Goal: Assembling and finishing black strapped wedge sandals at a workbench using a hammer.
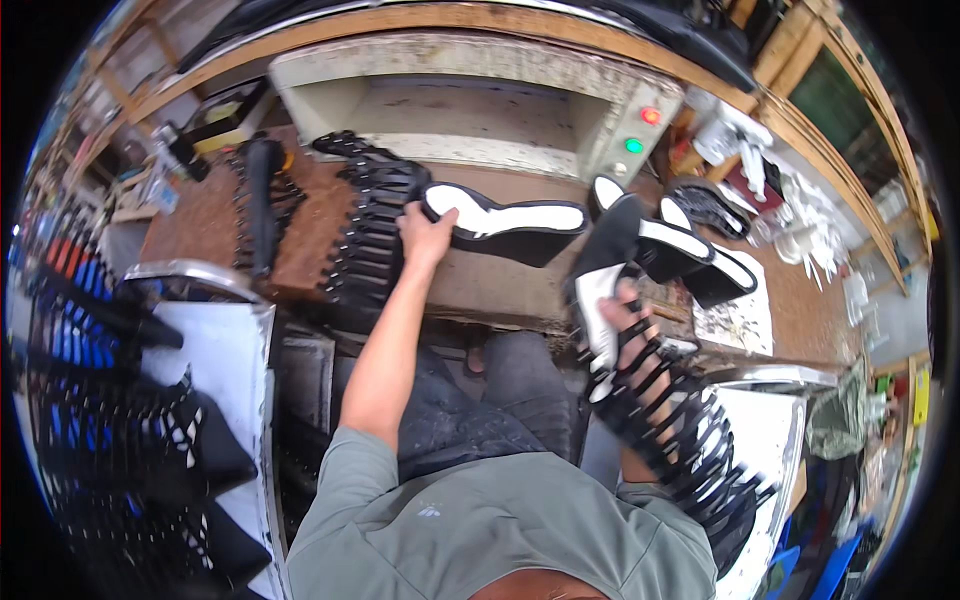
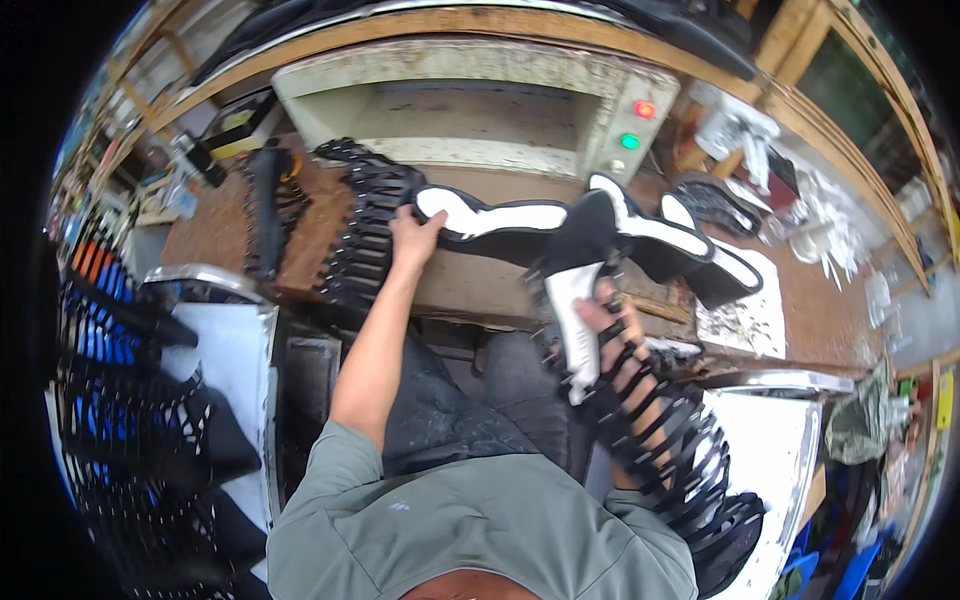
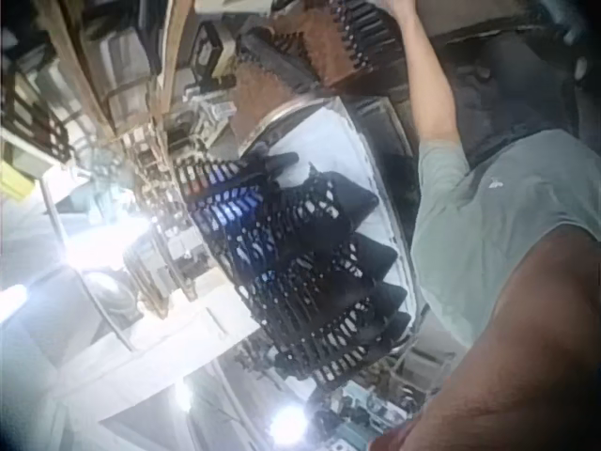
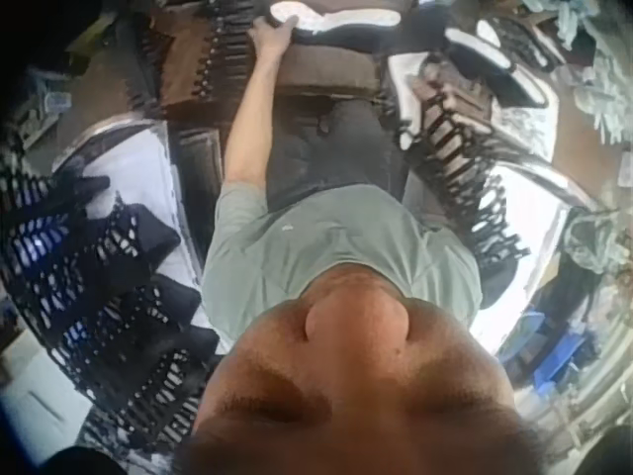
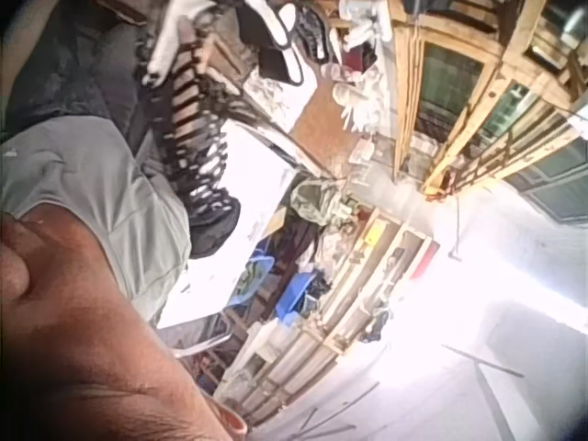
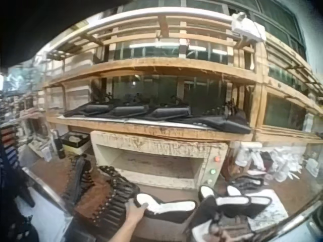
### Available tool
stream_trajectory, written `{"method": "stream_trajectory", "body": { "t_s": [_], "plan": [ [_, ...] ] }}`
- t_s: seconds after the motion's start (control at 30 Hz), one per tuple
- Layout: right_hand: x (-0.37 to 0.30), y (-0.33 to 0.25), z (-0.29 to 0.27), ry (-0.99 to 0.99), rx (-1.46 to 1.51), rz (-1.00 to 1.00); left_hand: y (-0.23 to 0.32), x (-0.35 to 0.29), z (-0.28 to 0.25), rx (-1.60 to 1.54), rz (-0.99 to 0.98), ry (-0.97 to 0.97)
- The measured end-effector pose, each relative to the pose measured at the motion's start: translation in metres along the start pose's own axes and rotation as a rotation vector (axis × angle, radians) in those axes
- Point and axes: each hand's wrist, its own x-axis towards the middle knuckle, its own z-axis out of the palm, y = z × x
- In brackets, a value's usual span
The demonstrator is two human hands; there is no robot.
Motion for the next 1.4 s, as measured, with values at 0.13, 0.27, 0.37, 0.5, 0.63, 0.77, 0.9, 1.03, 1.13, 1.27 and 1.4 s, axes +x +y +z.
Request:
{"method": "stream_trajectory", "body": {
  "t_s": [0.13, 0.27, 0.37, 0.5, 0.63, 0.77, 0.9, 1.03, 1.13, 1.27, 1.4],
  "plan": [
    [-0.016, 0.005, 0.044, -0.174, 0.102, 0.292, -0.009, 0.014, 0.021, -0.299, 0.0, 0.064],
    [-0.014, -0.02, 0.063, -0.268, -0.125, 0.19, 0.01, 0.026, 0.011, -0.677, -0.041, -0.14],
    [-0.016, -0.032, 0.038, -0.177, -0.111, 0.194, 0.058, -0.003, -0.017, -0.579, 0.307, -0.158],
    [-0.006, -0.038, 0.059, -0.34, -0.307, 0.078, 0.075, -0.038, -0.084, -0.23, 0.704, -0.136],
    [0.018, -0.027, 0.074, -0.304, -0.505, 0.29, 0.072, -0.04, -0.083, -0.337, 0.59, -0.233],
    [0.019, -0.007, 0.063, -0.394, -0.412, 0.033, 0.075, -0.044, -0.084, -0.517, 0.606, -0.291],
    [0.021, -0.021, 0.086, -0.344, -0.555, 0.05, 0.095, -0.047, -0.076, -0.476, 0.631, -0.2],
    [0.026, -0.014, 0.08, -0.261, -0.558, -0.006, 0.096, -0.042, -0.081, -0.389, 0.644, -0.272],
    [0.027, -0.013, 0.077, -0.385, -0.546, -0.018, 0.086, -0.031, -0.08, -0.561, 0.766, -0.457],
    [0.028, -0.014, 0.08, -0.352, -0.566, 0.021, 0.082, -0.029, -0.079, -0.539, 0.795, -0.497],
    [0.028, -0.018, 0.081, -0.36, -0.544, -0.017, 0.091, -0.035, -0.083, -0.506, 0.751, -0.476]
  ]
}}
